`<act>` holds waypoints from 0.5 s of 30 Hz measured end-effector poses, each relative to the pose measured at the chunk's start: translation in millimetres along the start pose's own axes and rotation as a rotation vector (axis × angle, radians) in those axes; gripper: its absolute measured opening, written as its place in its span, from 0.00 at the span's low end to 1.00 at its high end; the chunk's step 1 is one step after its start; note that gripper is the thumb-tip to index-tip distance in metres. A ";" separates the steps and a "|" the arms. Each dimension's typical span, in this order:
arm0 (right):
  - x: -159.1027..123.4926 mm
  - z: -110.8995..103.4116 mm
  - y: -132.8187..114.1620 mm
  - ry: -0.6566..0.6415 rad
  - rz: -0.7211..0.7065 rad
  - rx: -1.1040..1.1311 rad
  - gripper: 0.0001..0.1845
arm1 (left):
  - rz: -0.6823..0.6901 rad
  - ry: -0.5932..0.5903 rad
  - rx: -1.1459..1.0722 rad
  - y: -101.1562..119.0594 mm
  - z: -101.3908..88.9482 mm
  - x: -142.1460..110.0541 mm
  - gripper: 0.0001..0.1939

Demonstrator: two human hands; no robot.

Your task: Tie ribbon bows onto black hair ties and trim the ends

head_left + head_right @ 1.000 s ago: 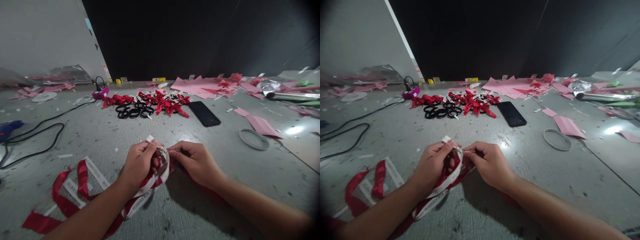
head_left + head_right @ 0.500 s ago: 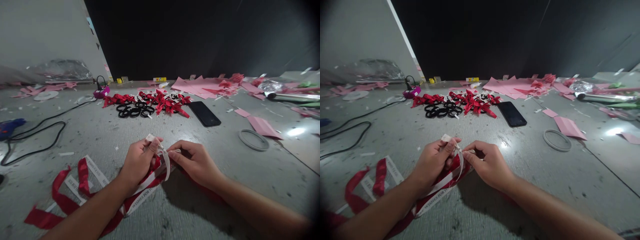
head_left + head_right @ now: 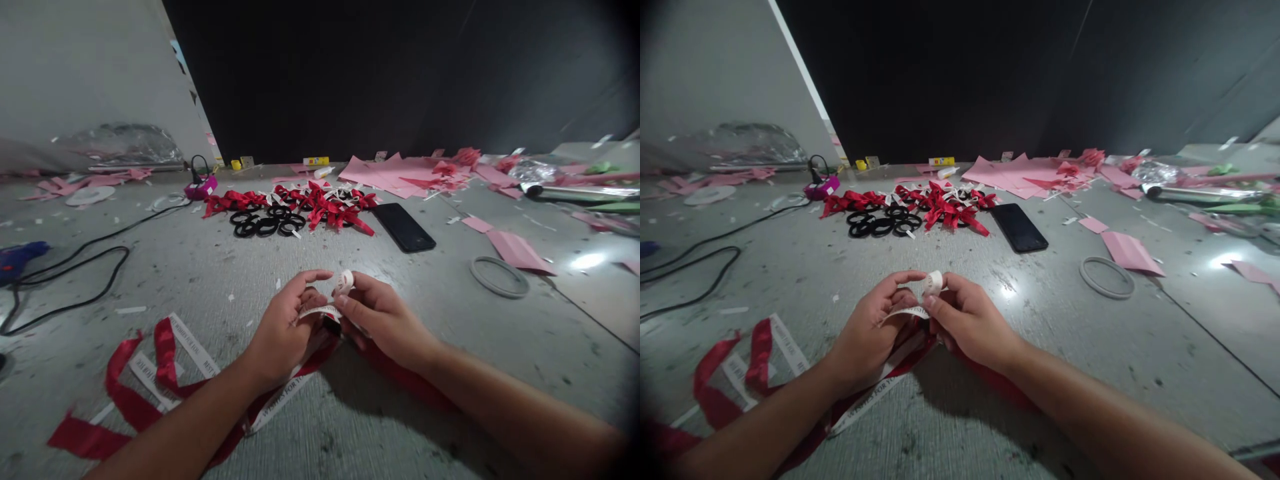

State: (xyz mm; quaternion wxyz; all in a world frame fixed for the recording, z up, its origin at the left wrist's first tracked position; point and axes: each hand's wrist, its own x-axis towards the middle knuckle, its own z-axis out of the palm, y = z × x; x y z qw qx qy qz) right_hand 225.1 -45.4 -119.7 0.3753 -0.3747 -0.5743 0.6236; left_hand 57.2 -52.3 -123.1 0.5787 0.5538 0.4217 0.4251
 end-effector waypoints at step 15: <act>-5.1 -4.6 -3.9 0.131 -0.297 -0.632 0.08 | 0.579 0.103 0.625 6.3 -14.8 -4.3 0.28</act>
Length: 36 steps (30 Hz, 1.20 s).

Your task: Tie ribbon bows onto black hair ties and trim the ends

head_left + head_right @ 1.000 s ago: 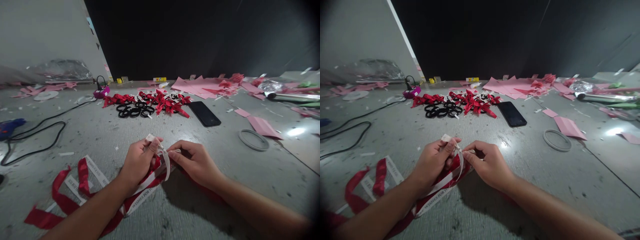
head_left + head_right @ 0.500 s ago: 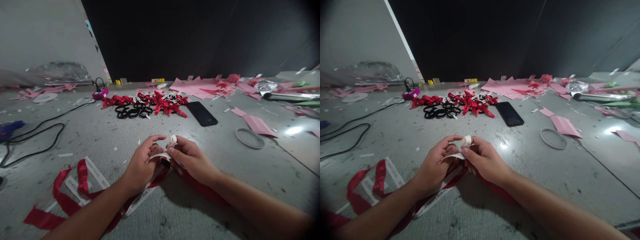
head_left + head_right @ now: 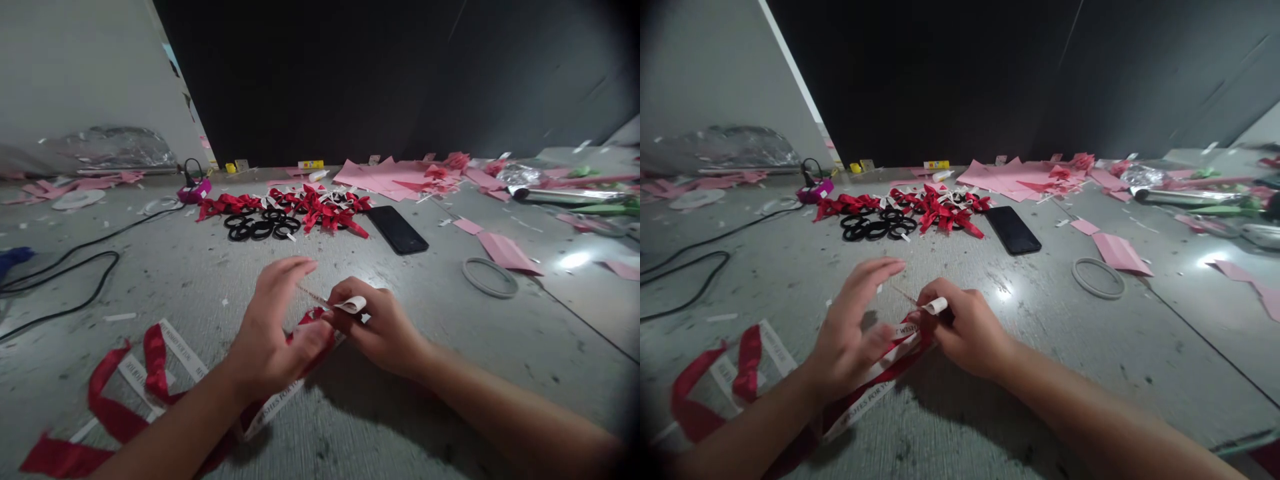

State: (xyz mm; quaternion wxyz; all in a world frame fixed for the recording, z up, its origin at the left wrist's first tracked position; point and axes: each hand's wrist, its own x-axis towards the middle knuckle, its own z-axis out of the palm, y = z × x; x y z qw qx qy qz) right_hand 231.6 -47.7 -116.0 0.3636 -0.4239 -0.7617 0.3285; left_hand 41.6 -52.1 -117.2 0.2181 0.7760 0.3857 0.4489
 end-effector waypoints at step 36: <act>4.4 -6.4 -2.6 0.155 0.047 -0.023 0.12 | -0.058 -0.307 0.311 13.9 13.4 -6.7 0.16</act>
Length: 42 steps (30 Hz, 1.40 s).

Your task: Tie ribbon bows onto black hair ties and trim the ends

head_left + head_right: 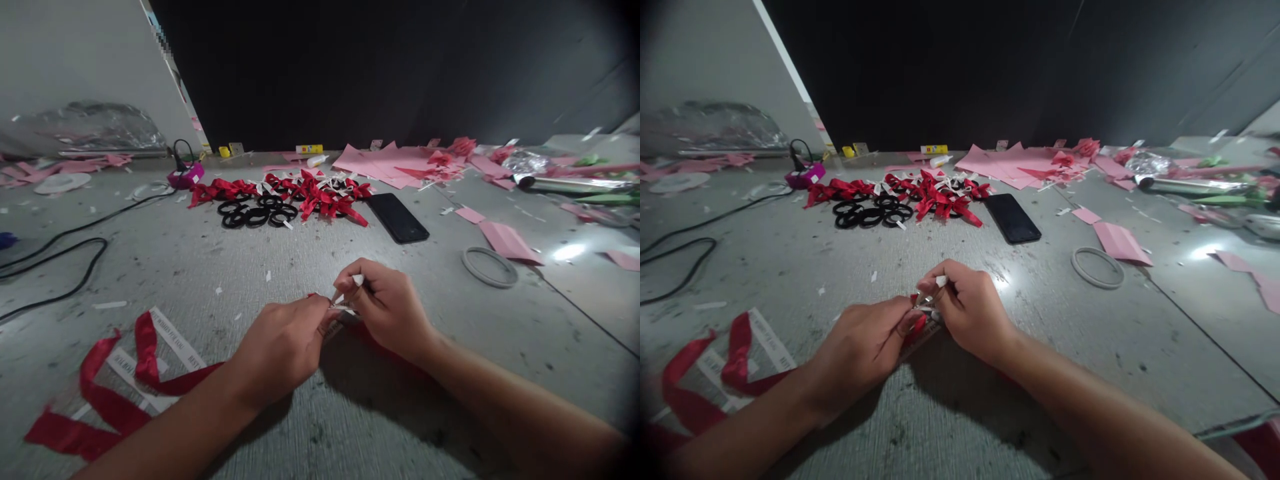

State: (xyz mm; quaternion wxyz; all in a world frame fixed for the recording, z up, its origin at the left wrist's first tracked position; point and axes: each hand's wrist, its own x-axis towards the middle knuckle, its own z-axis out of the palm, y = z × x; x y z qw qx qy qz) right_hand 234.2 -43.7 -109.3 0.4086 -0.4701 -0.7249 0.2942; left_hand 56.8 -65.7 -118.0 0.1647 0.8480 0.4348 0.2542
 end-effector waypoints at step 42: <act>2.5 4.8 2.5 -0.180 0.228 0.455 0.10 | -0.339 0.100 -0.806 -15.9 9.4 5.5 0.15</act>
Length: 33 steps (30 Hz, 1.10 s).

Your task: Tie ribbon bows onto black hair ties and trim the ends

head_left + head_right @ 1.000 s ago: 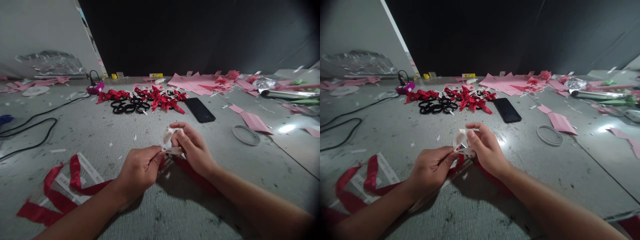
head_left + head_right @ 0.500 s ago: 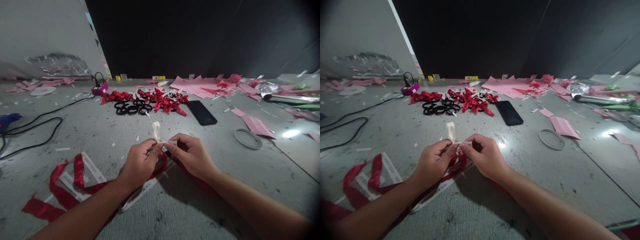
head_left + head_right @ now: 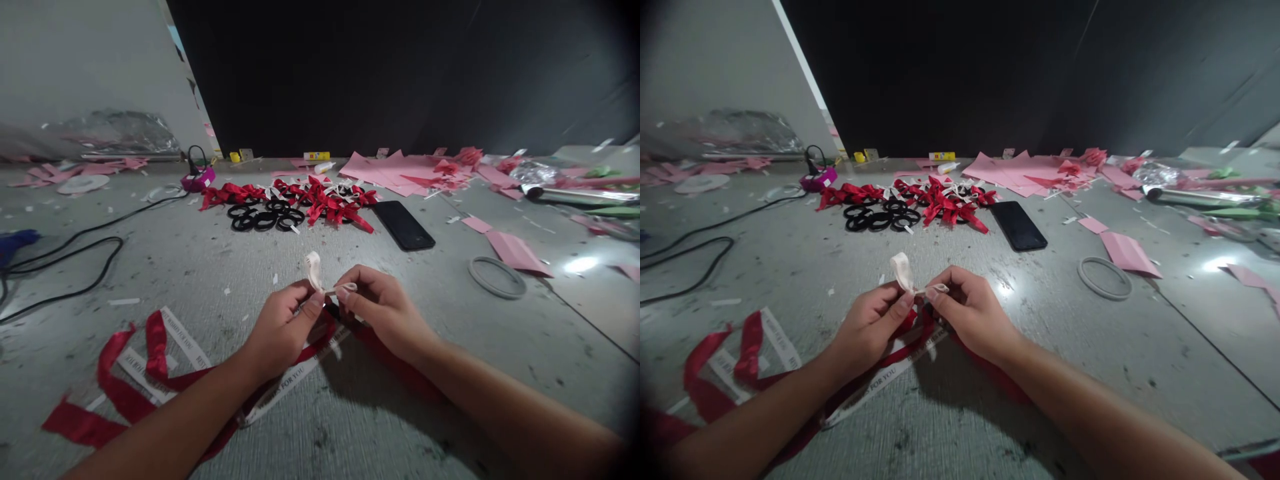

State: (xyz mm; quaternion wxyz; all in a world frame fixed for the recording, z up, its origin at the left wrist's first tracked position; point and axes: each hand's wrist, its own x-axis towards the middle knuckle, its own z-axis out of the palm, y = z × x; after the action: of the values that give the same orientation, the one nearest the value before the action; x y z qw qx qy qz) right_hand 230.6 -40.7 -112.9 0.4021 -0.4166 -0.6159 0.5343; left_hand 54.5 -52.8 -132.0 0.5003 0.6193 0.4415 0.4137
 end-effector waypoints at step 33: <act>-2.9 5.8 -2.6 0.109 -0.078 -0.252 0.07 | -0.056 0.133 -0.176 -0.7 3.3 4.2 0.13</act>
State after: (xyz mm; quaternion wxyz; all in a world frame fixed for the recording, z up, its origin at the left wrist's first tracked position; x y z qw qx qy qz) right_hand 225.9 -45.5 -111.0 0.4000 -0.4678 -0.6711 0.4131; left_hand 58.6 -49.5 -132.9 0.5336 0.5315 0.4531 0.4768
